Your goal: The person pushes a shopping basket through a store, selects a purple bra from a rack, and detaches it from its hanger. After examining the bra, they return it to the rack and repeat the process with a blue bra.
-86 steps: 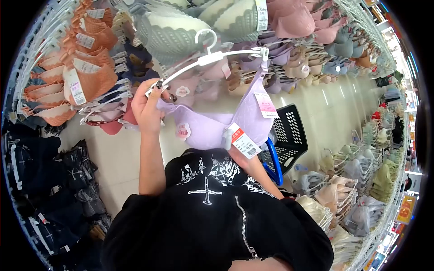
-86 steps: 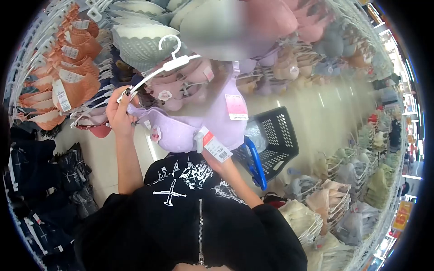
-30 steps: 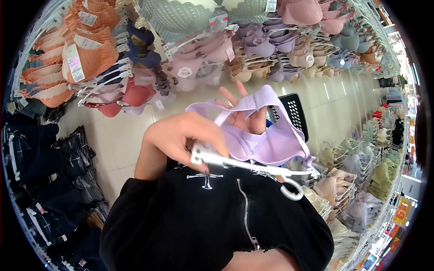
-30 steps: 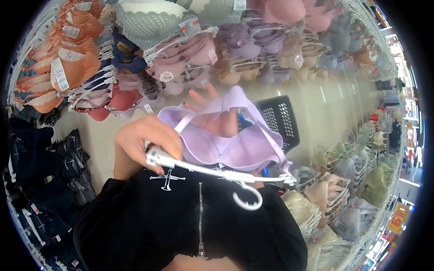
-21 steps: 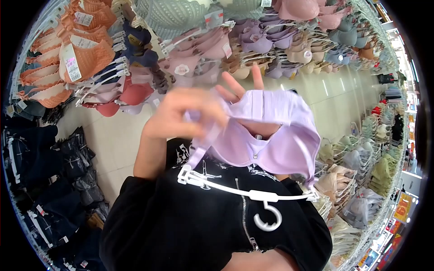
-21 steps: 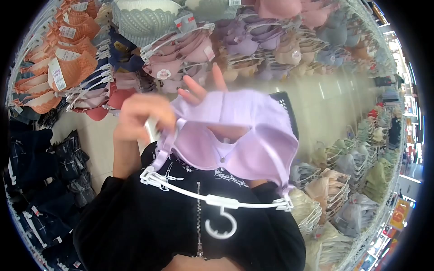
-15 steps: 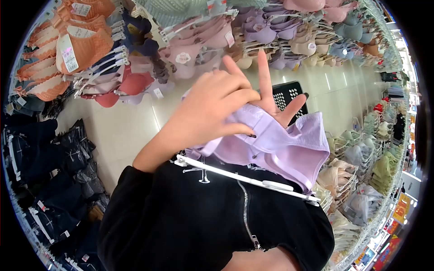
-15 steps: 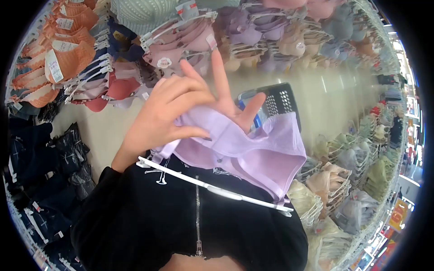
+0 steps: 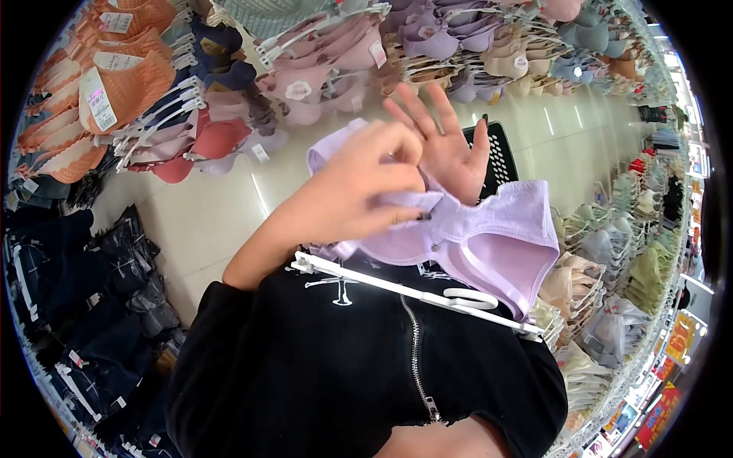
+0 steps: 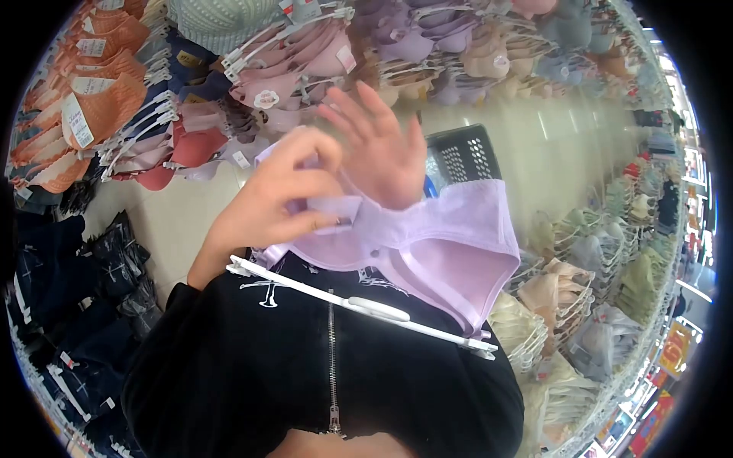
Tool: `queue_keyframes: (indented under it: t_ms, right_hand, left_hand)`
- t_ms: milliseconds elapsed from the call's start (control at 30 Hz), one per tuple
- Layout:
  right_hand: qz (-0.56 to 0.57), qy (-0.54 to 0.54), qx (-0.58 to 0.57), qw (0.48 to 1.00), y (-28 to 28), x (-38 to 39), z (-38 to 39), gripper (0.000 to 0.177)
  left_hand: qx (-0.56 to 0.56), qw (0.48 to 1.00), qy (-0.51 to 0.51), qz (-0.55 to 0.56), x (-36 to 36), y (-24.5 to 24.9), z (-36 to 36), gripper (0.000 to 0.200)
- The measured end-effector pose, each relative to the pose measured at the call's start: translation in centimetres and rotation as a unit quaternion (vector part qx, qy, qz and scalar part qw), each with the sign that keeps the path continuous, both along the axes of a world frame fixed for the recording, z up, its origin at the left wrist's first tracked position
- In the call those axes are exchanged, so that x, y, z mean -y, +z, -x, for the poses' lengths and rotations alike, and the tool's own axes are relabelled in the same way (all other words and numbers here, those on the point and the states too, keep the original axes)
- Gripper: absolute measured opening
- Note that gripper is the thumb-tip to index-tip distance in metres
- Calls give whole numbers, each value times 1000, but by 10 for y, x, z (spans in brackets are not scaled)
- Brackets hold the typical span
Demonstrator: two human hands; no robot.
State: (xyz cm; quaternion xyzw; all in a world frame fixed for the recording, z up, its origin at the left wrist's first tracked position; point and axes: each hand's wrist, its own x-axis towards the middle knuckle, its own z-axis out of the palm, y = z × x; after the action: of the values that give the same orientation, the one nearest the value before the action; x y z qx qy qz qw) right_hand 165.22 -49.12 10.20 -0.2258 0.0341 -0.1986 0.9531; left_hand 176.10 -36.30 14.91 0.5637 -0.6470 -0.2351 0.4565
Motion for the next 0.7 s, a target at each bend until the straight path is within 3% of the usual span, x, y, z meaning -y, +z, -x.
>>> queue_keyframes:
  t_ms: [33,67,133,167,233,300,333,433,467,567,667,700]
  right_hand:
    - [5,-33,-49,998,-1,2,4,62]
    - [-38,4,40,998,-20,13,14,59]
    - [17,-9,52,998,-29,22,30,56]
    - [1,-1,56,998,-48,45,55,52]
    - [-69,-196,-118,971,-33,46,72,44]
    - [68,-194,-156,966,0,52,74,45]
    - [149,-101,-151,972,2,68,77,47]
    - [363,-153,-267,880,38,50,74,49]
    - [495,-80,-211,839,39,69,76,50]
    - [593,33,-175,785,81,35,48,52]
    - [605,159,-208,752,86,22,41,23]
    - [627,111,-174,751,78,17,38,16]
  left_hand:
    - [-6,998,15,55,1,-1,-3,21]
    - [-11,993,32,112,4,-1,-10,19]
    - [-137,976,34,166,0,-4,-16,15]
    - [-255,953,20,163,-5,-10,-14,15]
    - [-435,882,-39,178,-10,-14,-18,13]
    - [-445,880,-32,162,-14,-12,-21,13]
    - [-450,879,-29,154,-15,-12,-22,13]
    - [-434,892,-6,128,-8,-9,-12,13]
    - [-430,895,9,116,-6,-8,-9,14]
    - [-410,908,2,81,-1,-8,-5,16]
    - [-421,907,-6,26,-5,-12,-7,20]
    - [-430,902,3,15,-7,-12,-8,21]
